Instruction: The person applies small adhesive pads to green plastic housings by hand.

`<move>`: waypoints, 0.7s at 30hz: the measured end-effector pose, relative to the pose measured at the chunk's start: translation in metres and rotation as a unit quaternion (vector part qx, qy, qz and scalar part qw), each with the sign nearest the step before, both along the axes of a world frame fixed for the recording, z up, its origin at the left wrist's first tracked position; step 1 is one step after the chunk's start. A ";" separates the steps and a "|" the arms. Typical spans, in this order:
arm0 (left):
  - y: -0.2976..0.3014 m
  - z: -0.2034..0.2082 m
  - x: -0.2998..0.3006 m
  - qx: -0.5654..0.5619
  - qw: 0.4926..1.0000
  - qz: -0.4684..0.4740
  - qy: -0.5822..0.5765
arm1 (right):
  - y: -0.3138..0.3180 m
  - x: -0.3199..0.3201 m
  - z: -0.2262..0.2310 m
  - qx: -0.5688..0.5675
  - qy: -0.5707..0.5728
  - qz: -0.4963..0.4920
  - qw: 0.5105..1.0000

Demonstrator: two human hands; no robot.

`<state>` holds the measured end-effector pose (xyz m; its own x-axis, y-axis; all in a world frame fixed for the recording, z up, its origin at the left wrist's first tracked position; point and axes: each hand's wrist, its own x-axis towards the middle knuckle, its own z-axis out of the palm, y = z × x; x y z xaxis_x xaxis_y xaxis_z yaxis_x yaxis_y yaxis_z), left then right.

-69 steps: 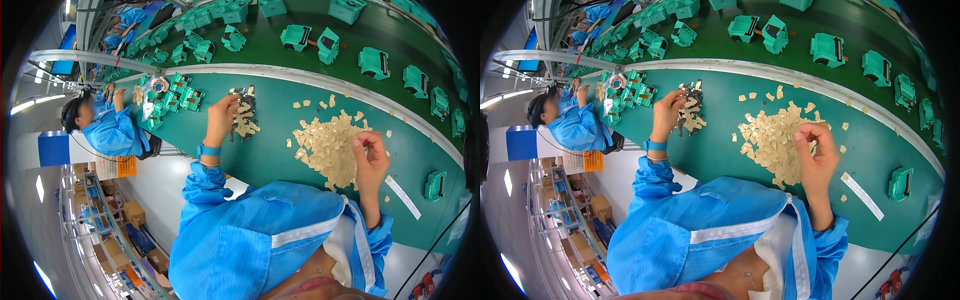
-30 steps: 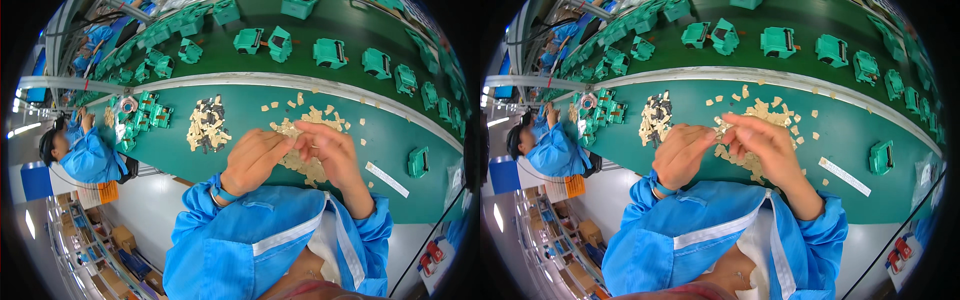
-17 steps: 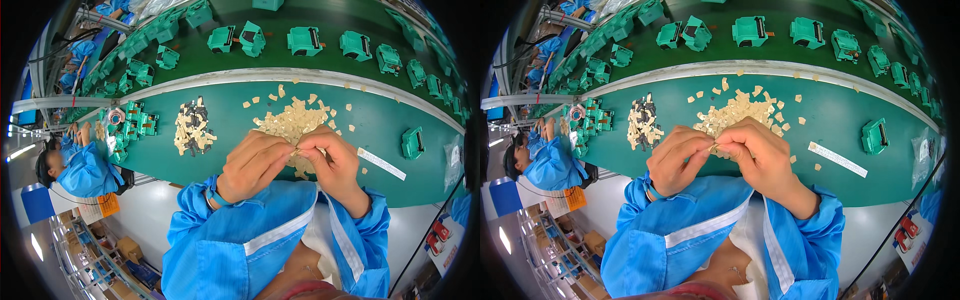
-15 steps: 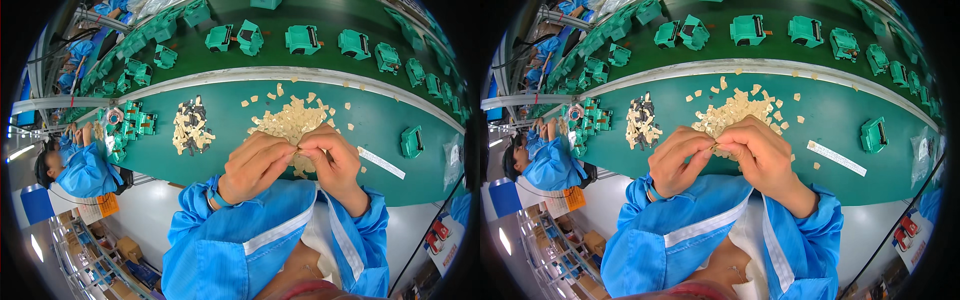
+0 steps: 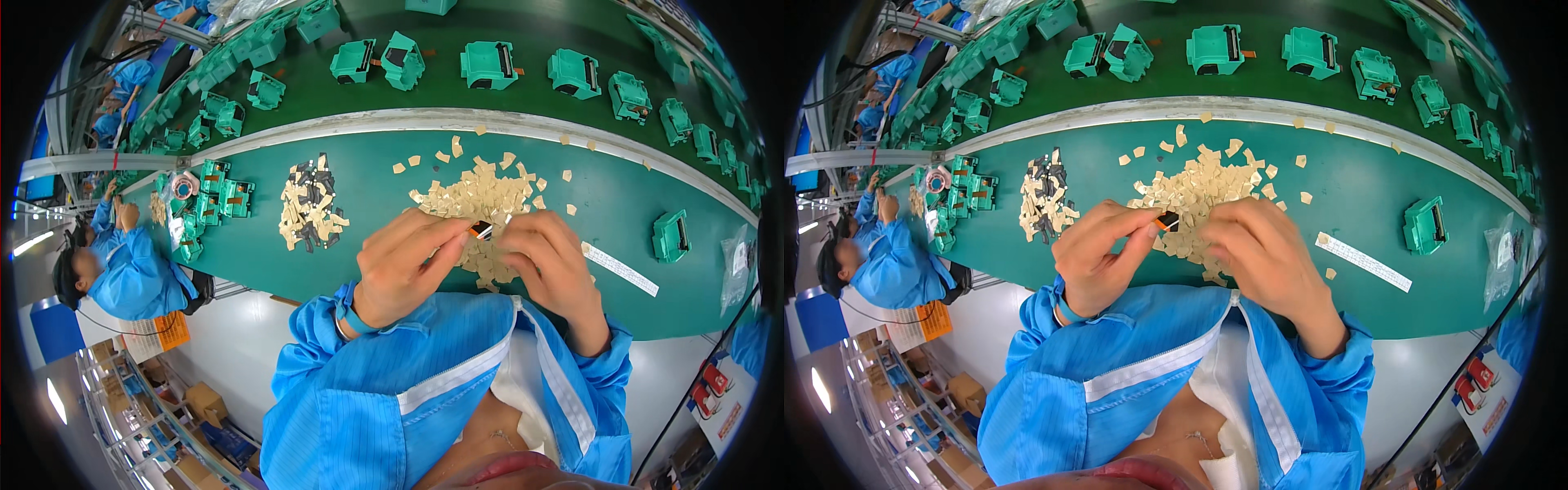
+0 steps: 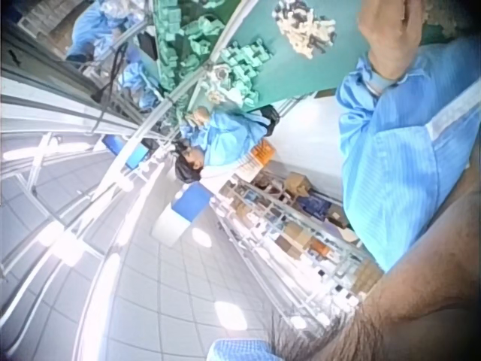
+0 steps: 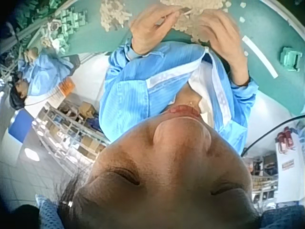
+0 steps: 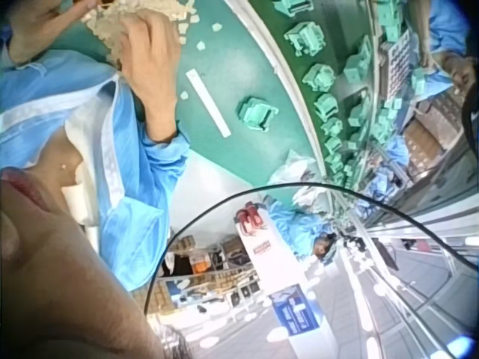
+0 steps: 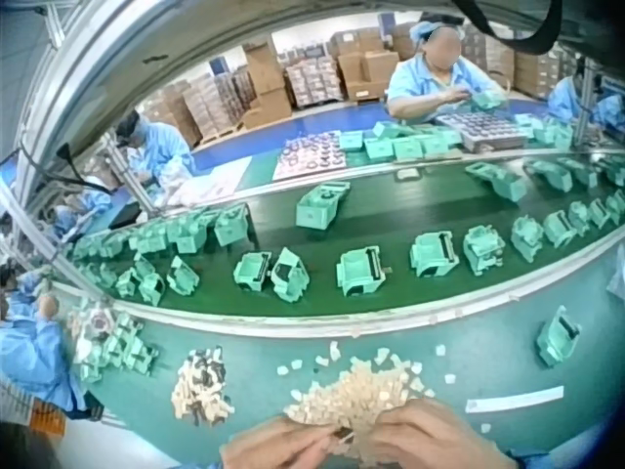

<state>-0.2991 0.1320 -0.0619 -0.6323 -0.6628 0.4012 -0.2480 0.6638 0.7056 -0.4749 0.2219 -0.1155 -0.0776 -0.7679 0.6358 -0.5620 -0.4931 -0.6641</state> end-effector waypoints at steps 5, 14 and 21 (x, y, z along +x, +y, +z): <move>0.003 -0.002 -0.006 -0.046 0.999 -0.022 -0.001 | -0.004 0.004 0.008 -0.010 -0.059 -0.070 0.996; 0.004 -0.007 -0.006 0.378 0.922 -0.059 0.059 | -0.017 -0.005 0.005 -0.176 0.098 -0.060 0.978; -0.006 -0.019 -0.009 0.458 0.885 -0.065 0.053 | -0.010 -0.011 -0.003 -0.121 0.068 -0.032 0.990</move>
